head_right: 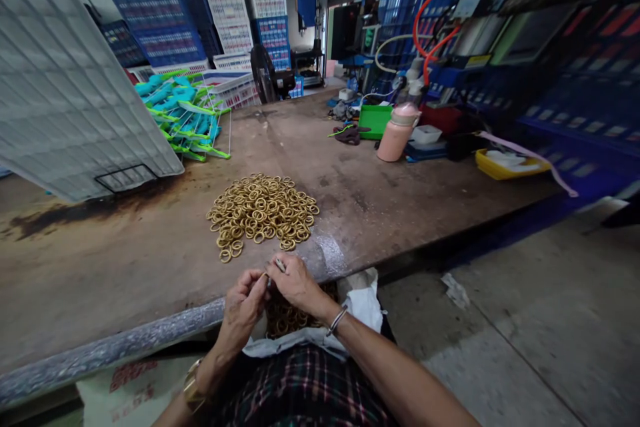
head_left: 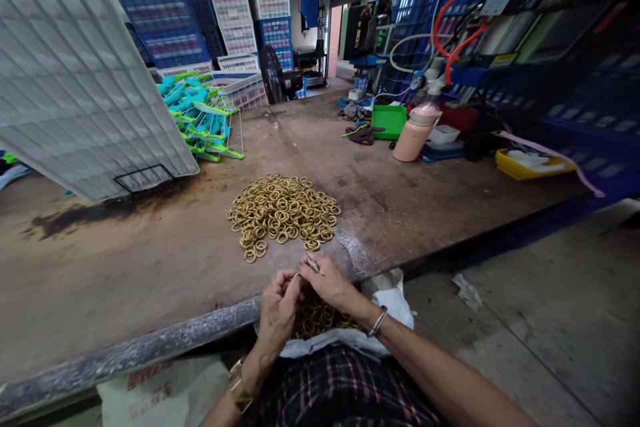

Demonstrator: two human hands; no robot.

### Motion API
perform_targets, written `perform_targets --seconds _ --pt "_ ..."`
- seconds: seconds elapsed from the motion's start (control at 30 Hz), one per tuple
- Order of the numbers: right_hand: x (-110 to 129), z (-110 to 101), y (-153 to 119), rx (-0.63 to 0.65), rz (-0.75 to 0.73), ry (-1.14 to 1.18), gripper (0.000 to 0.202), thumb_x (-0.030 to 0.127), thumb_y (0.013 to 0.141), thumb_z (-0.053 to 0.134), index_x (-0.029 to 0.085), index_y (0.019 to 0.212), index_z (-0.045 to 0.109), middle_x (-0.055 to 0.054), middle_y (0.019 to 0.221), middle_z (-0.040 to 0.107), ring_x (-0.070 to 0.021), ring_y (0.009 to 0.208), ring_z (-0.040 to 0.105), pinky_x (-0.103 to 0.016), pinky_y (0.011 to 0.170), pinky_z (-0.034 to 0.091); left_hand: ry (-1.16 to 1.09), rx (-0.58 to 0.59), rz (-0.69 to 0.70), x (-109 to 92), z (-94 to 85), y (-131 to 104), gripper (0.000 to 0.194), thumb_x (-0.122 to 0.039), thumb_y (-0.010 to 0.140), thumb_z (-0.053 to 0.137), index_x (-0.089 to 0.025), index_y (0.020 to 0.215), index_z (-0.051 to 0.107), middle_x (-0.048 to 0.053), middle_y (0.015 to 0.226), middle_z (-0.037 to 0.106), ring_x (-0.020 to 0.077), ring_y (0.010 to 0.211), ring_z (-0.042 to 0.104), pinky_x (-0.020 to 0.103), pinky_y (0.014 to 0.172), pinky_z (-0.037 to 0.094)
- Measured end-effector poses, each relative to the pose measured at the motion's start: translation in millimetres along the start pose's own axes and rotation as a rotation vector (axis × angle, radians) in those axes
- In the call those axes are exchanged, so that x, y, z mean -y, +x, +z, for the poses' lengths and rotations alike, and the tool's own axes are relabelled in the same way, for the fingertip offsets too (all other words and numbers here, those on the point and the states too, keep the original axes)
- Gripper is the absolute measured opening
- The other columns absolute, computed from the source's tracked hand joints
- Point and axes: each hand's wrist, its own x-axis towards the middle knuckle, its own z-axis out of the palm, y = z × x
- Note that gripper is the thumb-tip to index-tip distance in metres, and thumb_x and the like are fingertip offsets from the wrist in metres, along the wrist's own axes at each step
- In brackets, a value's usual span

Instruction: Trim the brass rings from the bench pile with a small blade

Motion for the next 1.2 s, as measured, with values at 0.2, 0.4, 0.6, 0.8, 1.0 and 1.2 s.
perform_targets --seconds 0.2,0.4,0.6,0.8,1.0,1.2 --pt "1.0 -0.5 1.3 0.010 -0.019 -0.042 0.020 0.023 0.083 0.040 0.016 0.069 0.052 0.004 0.058 0.050 -0.0085 0.056 0.045 -0.019 0.055 0.033 -0.350 0.112 -0.210 -2.7 0.2 -1.4 0.033 -0.048 0.072 0.057 -0.017 0.069 0.046 -0.006 0.055 0.048 0.0030 0.038 0.034 0.015 0.037 0.023" --pt "-13.4 0.3 -4.7 0.094 -0.120 -0.376 0.015 0.018 0.082 0.040 0.017 0.077 0.054 0.001 0.064 0.056 -0.0109 0.059 0.047 -0.021 0.057 0.032 -0.400 0.079 -0.209 -2.4 -1.0 0.0 0.036 -0.049 0.069 0.061 -0.017 0.070 0.046 -0.006 0.055 0.047 0.0028 0.040 0.035 0.015 0.037 0.025" --pt "-16.7 5.1 -8.0 0.198 -0.182 -0.627 0.019 0.013 0.075 0.041 0.016 0.088 0.055 -0.004 0.074 0.061 -0.0136 0.066 0.052 -0.023 0.059 0.029 -0.285 0.053 -0.180 1.9 -2.7 0.3 0.033 -0.048 0.074 0.056 -0.017 0.071 0.047 -0.007 0.054 0.047 0.0033 0.040 0.036 0.015 0.038 0.027" --pt "-10.8 5.7 -5.6 0.231 -0.143 -0.694 0.022 0.014 0.077 0.039 0.015 0.093 0.054 -0.006 0.079 0.064 -0.0146 0.069 0.055 -0.024 0.060 0.029 -0.197 0.020 -0.114 4.4 -2.6 0.8 0.033 -0.049 0.075 0.053 -0.017 0.069 0.048 -0.006 0.052 0.046 0.0046 0.041 0.038 0.016 0.040 0.030" --pt "-6.3 3.7 -3.4 0.305 -0.112 -0.760 0.025 0.013 0.074 0.041 0.014 0.095 0.055 -0.007 0.077 0.065 -0.0162 0.068 0.058 -0.024 0.058 0.030 -0.131 -0.009 -0.020 6.9 -4.6 -2.2 0.034 -0.050 0.074 0.055 -0.018 0.065 0.047 -0.007 0.048 0.043 0.0061 0.041 0.038 0.018 0.041 0.032" --pt "0.8 4.7 18.2 0.250 -0.028 -0.854 0.022 0.013 0.077 0.041 0.012 0.094 0.056 -0.011 0.078 0.066 -0.0184 0.071 0.061 -0.024 0.057 0.034 -0.263 0.155 -0.028 -9.9 -2.6 -18.1 0.031 -0.045 0.074 0.058 -0.016 0.065 0.053 -0.003 0.051 0.050 0.0077 0.045 0.044 0.020 0.046 0.039"
